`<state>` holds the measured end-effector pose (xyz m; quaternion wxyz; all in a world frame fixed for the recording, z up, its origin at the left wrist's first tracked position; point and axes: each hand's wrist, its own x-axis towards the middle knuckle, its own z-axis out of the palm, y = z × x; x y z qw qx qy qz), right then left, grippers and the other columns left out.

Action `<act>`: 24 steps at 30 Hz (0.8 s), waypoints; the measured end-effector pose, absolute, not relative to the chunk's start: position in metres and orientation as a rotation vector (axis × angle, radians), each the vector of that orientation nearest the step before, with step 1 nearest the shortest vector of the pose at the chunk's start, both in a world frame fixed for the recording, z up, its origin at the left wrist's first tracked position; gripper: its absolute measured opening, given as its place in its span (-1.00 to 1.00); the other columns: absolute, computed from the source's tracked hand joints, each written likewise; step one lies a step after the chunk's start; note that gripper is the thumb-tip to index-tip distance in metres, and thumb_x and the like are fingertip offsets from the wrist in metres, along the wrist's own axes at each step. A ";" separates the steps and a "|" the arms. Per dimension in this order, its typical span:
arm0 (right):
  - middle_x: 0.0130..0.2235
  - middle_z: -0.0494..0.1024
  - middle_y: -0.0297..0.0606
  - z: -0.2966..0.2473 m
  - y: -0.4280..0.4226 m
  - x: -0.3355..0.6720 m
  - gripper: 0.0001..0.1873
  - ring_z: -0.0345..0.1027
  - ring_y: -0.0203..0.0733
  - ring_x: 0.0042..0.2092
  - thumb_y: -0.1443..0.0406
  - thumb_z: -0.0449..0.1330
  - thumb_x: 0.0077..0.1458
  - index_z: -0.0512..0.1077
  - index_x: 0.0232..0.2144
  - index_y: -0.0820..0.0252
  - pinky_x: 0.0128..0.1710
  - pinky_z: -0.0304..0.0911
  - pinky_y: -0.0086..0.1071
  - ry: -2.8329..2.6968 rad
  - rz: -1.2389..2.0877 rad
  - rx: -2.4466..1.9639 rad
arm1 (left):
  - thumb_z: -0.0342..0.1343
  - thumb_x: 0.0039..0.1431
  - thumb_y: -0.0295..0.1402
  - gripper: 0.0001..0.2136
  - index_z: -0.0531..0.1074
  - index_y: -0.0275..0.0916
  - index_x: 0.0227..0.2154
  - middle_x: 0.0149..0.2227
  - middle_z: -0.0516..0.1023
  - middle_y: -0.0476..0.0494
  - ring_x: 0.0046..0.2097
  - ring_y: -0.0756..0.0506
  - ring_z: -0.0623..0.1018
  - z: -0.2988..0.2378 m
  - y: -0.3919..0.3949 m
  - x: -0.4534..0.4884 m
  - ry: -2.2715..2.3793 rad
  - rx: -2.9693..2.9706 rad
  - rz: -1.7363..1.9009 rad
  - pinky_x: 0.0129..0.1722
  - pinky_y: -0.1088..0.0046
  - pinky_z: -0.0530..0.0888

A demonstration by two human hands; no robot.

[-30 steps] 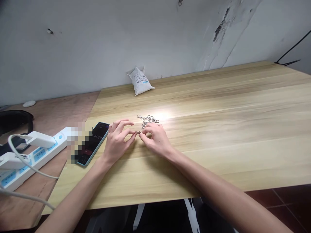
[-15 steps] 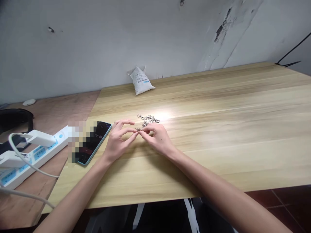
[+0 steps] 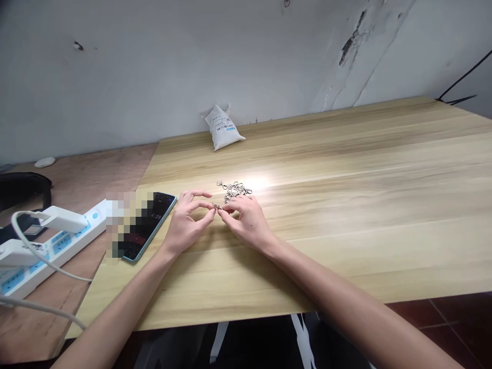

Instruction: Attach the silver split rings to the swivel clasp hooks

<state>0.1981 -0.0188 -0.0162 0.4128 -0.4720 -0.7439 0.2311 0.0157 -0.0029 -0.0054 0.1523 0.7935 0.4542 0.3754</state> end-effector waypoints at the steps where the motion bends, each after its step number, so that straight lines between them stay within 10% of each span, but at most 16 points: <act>1: -0.41 0.57 -0.33 -0.016 -0.019 0.199 -0.81 0.36 -0.22 -0.32 0.30 0.18 0.20 0.52 -0.46 0.12 -0.17 0.12 -0.24 -1.877 0.558 -1.185 | 0.20 0.12 -0.47 -0.92 0.51 -0.17 -0.44 -0.09 0.52 -0.07 0.00 -0.17 0.42 -0.005 -0.002 0.015 1.314 2.284 1.073 0.08 0.11 0.33; 15: -0.43 0.57 -0.37 -0.013 -0.009 0.219 -0.68 0.27 -0.19 -0.33 0.31 0.01 0.31 0.55 -0.13 -0.08 -0.15 0.10 -0.25 -2.293 -0.044 -1.008 | 0.18 0.15 -0.47 -0.91 0.48 -0.19 -0.45 -0.03 0.50 -0.09 0.07 -0.16 0.43 0.001 0.001 0.006 1.244 2.243 1.089 0.15 0.11 0.31; 24: -0.15 0.52 -0.17 -0.010 -0.011 0.220 -0.78 0.37 -0.13 -0.15 0.24 0.16 0.20 0.49 -0.11 0.12 -0.12 0.17 -0.24 -2.126 0.311 -1.044 | 0.16 0.17 -0.48 -0.93 0.47 -0.18 -0.38 0.00 0.49 -0.12 0.14 -0.19 0.39 0.001 -0.004 0.009 1.100 2.461 1.040 0.16 0.08 0.31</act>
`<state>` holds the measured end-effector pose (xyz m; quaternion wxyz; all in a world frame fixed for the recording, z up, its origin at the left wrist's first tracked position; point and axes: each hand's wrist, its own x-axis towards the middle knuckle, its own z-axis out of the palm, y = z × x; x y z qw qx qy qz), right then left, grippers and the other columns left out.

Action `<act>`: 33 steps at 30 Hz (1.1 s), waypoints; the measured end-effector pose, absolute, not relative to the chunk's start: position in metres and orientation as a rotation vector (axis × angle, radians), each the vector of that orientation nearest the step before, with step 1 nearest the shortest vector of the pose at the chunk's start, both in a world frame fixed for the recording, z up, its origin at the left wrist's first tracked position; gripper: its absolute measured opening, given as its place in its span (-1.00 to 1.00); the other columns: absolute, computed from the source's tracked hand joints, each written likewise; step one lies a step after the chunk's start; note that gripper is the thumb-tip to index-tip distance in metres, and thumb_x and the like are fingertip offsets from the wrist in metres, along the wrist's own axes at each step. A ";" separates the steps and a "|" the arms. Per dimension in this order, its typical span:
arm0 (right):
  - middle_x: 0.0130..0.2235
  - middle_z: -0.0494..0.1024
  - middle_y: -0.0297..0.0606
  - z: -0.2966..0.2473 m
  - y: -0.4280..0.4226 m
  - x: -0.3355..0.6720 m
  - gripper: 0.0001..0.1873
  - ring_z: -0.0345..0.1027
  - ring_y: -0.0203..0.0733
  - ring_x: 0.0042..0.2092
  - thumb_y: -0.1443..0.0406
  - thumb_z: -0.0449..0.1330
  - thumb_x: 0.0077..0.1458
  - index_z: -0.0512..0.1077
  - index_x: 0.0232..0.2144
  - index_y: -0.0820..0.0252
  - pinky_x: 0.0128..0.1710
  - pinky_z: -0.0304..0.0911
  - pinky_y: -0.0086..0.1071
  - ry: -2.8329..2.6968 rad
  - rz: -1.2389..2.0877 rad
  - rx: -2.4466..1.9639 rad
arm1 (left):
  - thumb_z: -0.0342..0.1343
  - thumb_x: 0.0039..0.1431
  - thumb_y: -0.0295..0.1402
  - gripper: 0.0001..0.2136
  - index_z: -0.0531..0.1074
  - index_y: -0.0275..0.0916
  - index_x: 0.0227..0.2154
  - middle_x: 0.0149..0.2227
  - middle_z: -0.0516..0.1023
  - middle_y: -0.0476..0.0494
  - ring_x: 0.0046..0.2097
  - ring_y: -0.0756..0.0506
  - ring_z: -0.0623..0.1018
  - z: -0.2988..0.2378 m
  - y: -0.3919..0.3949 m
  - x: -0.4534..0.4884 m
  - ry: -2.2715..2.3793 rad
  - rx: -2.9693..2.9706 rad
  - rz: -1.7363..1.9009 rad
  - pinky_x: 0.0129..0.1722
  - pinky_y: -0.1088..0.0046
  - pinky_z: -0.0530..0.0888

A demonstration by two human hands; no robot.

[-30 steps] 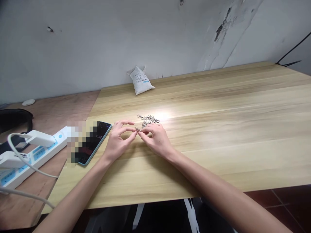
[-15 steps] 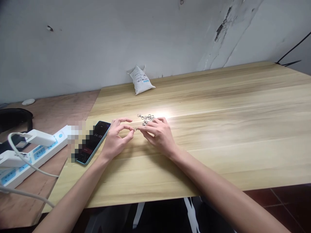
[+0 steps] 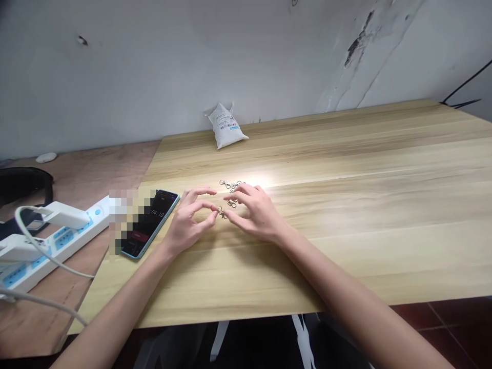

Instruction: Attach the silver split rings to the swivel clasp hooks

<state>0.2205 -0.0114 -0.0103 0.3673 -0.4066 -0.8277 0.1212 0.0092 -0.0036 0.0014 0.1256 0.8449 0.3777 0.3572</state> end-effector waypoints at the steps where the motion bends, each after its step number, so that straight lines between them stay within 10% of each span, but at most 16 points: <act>1: -0.14 0.51 -0.15 -0.011 -0.012 0.218 -0.78 0.36 -0.13 -0.15 0.22 0.18 0.20 0.49 -0.13 0.14 -0.13 0.17 -0.24 -2.145 0.341 -1.032 | 0.16 0.17 -0.48 -0.93 0.47 -0.18 -0.37 0.01 0.49 -0.12 0.15 -0.19 0.38 0.001 -0.004 0.010 1.055 2.479 1.029 0.16 0.09 0.32; 6: -0.30 0.54 -0.24 -0.016 -0.007 0.218 -0.77 0.32 -0.15 -0.21 0.23 0.10 0.28 0.53 -0.34 0.09 -0.17 0.13 -0.23 -2.296 0.303 -0.963 | 0.17 0.14 -0.51 -0.91 0.46 -0.17 -0.38 0.02 0.49 -0.13 0.19 -0.22 0.35 0.001 -0.005 0.009 1.008 2.545 0.982 0.17 0.05 0.33; 13: -0.32 0.58 -0.28 -0.010 -0.016 0.215 -0.69 0.29 -0.16 -0.23 0.39 0.00 0.31 0.53 -0.15 0.01 -0.08 0.13 -0.19 -2.423 -0.032 -0.883 | 0.15 0.17 -0.50 -0.91 0.45 -0.18 -0.40 0.10 0.45 -0.11 0.26 -0.20 0.27 -0.002 0.000 0.004 1.052 2.472 0.777 0.22 0.03 0.30; 21: -0.38 0.55 -0.26 -0.017 -0.022 0.209 -0.74 0.31 -0.18 -0.31 0.31 0.02 0.31 0.51 -0.29 0.11 -0.29 0.16 -0.28 -2.322 0.171 -0.969 | 0.19 0.13 -0.50 -0.92 0.48 -0.20 -0.42 0.09 0.46 -0.16 0.24 -0.25 0.31 -0.001 0.005 -0.006 1.111 2.611 0.712 0.18 -0.03 0.33; 33: -0.24 0.53 -0.29 -0.026 -0.015 0.201 -0.93 0.36 -0.18 -0.15 0.26 0.21 0.19 0.50 -0.32 0.08 -0.09 0.16 -0.21 -2.097 0.418 -1.115 | 0.17 0.16 -0.45 -0.95 0.47 -0.18 -0.38 0.10 0.46 -0.13 0.24 -0.24 0.31 0.000 -0.002 0.002 1.060 2.743 0.844 0.15 0.07 0.31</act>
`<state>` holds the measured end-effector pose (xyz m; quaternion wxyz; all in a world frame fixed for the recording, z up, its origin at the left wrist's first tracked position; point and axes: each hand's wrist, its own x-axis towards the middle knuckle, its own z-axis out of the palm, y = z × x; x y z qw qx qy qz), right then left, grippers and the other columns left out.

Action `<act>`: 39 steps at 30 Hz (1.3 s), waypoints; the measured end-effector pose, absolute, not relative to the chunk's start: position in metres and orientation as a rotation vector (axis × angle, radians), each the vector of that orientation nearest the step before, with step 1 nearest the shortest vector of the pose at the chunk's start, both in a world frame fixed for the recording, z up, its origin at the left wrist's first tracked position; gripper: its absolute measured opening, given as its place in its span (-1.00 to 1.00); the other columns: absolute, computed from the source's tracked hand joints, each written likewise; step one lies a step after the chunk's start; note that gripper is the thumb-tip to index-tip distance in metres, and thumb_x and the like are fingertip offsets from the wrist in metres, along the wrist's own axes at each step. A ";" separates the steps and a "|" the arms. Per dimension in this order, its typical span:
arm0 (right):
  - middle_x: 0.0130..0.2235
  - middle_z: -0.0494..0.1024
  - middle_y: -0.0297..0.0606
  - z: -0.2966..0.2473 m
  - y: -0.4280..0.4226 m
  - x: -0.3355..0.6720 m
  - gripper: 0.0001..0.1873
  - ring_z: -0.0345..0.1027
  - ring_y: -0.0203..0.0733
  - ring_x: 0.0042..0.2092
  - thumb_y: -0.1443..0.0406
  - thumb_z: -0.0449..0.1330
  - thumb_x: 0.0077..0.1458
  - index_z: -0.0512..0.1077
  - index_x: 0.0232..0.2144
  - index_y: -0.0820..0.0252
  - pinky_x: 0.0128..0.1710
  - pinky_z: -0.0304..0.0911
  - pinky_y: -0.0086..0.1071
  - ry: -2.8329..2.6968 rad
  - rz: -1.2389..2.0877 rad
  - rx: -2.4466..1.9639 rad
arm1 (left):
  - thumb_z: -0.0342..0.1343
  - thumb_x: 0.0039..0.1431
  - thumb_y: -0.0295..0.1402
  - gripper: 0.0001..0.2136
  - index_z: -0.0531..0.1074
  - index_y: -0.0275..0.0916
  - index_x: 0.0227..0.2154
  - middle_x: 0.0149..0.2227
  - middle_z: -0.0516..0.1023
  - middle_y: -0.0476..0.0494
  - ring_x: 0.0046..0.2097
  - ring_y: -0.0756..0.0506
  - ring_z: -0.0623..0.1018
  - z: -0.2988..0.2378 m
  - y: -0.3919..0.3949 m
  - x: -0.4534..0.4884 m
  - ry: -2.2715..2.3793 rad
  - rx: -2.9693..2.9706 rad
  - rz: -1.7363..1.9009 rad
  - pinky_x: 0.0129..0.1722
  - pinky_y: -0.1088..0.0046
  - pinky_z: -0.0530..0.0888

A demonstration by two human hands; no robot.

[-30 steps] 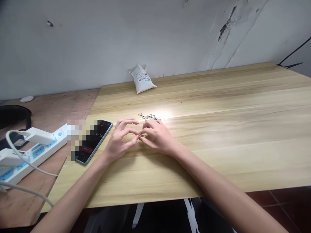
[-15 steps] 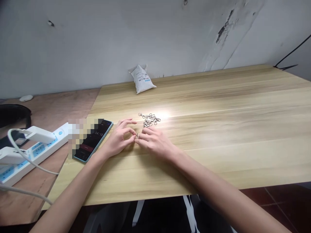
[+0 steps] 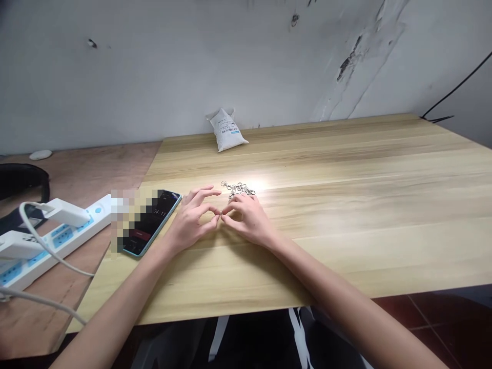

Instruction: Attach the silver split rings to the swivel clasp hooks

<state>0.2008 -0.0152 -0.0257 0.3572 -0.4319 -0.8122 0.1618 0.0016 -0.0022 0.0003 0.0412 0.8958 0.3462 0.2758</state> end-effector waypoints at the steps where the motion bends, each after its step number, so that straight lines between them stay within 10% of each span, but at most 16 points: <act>1: -0.26 0.54 -0.29 -0.025 -0.016 0.198 -0.94 0.37 -0.17 -0.17 0.28 0.21 0.18 0.50 -0.33 0.09 -0.09 0.17 -0.20 -2.095 0.372 -1.156 | 0.17 0.16 -0.45 -0.95 0.47 -0.18 -0.39 0.11 0.46 -0.13 0.24 -0.24 0.31 -0.001 -0.003 0.002 1.088 2.733 0.848 0.15 0.07 0.31; 10: -0.34 0.54 -0.16 -0.021 -0.039 0.169 -0.73 0.31 -0.07 -0.18 0.46 0.02 0.21 0.51 -0.38 0.22 0.10 0.07 -0.11 -2.417 -0.464 -1.230 | 0.16 0.16 -0.44 -0.94 0.43 -0.22 -0.42 0.07 0.47 -0.20 0.21 -0.28 0.33 -0.008 0.000 0.001 1.438 2.567 0.851 0.11 0.01 0.31; 17: -0.32 0.52 -0.16 -0.016 -0.051 0.221 -0.77 0.29 -0.10 -0.25 0.39 0.05 0.26 0.50 -0.34 0.23 -0.19 0.11 -0.23 -2.485 -0.483 -1.420 | 0.08 0.15 -0.48 -0.91 0.44 -0.22 -0.43 0.10 0.43 -0.19 0.23 -0.25 0.31 0.008 -0.002 -0.010 1.319 2.686 0.416 0.15 0.08 0.30; 39: -0.36 0.53 -0.20 -0.020 0.006 0.191 -0.85 0.35 -0.13 -0.26 0.39 0.11 0.11 0.45 -0.46 0.21 -0.09 0.04 -0.23 -2.336 -0.273 -1.466 | 0.06 0.25 -0.41 -0.88 0.50 -0.17 -0.27 0.03 0.47 -0.16 0.16 -0.19 0.38 0.002 0.000 -0.009 1.283 2.684 0.531 0.12 0.14 0.31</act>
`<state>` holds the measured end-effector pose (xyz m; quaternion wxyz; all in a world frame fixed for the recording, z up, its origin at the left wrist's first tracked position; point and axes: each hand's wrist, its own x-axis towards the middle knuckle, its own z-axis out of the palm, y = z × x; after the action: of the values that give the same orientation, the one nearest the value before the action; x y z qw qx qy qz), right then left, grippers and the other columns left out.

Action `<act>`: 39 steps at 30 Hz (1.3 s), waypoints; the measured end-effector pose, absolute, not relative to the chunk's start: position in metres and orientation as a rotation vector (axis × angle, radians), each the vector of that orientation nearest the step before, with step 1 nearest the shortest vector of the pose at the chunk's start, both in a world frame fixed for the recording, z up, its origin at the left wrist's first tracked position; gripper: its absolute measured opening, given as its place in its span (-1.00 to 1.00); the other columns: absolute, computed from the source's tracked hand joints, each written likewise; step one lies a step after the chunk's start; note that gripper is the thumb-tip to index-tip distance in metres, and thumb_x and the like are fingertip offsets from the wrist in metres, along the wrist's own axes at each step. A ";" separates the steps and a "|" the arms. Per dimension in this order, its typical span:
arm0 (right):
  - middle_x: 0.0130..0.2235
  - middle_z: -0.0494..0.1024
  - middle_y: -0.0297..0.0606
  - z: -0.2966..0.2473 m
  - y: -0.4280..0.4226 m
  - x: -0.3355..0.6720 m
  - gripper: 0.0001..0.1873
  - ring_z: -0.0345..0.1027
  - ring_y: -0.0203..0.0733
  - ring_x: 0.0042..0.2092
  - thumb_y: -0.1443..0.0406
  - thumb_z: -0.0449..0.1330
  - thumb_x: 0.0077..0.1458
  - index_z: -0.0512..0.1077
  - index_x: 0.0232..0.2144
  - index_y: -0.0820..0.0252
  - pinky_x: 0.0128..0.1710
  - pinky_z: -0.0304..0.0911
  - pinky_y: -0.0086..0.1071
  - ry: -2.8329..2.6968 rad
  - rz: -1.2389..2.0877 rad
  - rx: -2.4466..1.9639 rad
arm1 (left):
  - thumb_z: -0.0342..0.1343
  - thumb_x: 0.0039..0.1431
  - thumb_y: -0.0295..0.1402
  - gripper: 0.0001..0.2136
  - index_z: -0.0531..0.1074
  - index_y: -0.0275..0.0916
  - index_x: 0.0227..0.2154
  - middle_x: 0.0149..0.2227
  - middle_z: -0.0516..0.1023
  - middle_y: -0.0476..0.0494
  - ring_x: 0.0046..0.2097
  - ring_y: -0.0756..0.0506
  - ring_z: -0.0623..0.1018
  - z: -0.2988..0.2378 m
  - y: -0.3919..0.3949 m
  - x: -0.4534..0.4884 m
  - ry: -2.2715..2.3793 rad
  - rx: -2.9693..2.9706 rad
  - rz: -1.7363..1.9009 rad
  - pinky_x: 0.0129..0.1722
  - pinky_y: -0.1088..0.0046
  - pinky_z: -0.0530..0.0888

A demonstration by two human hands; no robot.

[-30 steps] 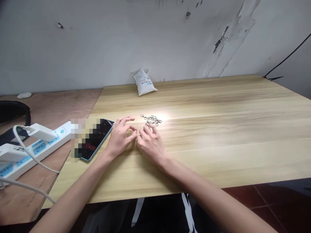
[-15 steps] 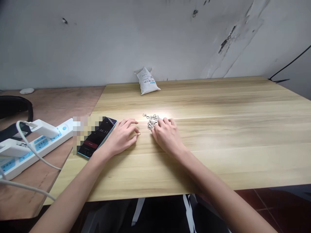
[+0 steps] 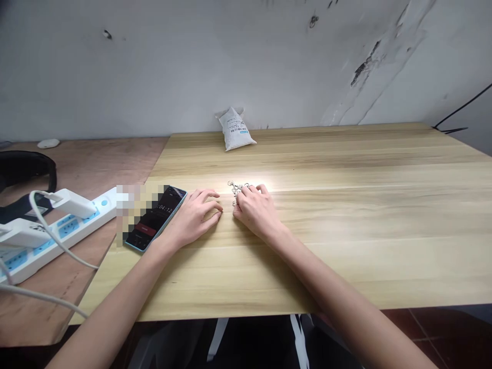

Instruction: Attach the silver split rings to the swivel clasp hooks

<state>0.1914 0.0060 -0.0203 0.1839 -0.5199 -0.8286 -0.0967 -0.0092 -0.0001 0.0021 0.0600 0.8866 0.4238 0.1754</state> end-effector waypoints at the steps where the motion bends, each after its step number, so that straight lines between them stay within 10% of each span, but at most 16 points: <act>1: -0.36 0.53 -0.22 -0.021 0.006 0.191 -0.87 0.36 -0.14 -0.26 0.40 0.12 0.10 0.45 -0.45 0.20 -0.09 0.04 -0.24 -2.326 -0.214 -1.461 | 0.07 0.25 -0.40 -0.89 0.51 -0.18 -0.27 0.03 0.47 -0.16 0.15 -0.19 0.39 0.001 0.000 -0.008 1.289 2.666 0.550 0.12 0.14 0.31; 30: -0.30 0.53 -0.24 -0.016 -0.009 0.182 -0.81 0.32 -0.22 -0.31 0.33 0.08 0.27 0.49 -0.35 0.16 -0.13 0.11 -0.32 -2.240 -0.248 -1.133 | 0.17 0.18 -0.41 -0.92 0.54 -0.15 -0.40 -0.09 0.53 -0.09 0.04 -0.15 0.46 0.002 0.000 -0.001 1.311 2.160 0.951 0.11 0.16 0.38; 39: 0.12 0.42 -0.17 -0.021 0.000 0.197 -0.85 0.27 -0.03 0.13 0.19 0.24 0.18 0.55 -0.19 -0.01 0.10 0.10 -0.06 -2.126 0.299 -1.110 | 0.17 0.19 -0.42 -0.92 0.53 -0.13 -0.38 0.09 0.45 -0.05 0.26 -0.19 0.27 0.010 -0.005 -0.002 1.248 2.406 1.022 0.25 0.10 0.24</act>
<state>0.1970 0.0003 -0.0207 0.3544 -0.4296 -0.8225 0.1158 -0.0017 -0.0054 0.0104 0.1219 0.8244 0.4276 0.3501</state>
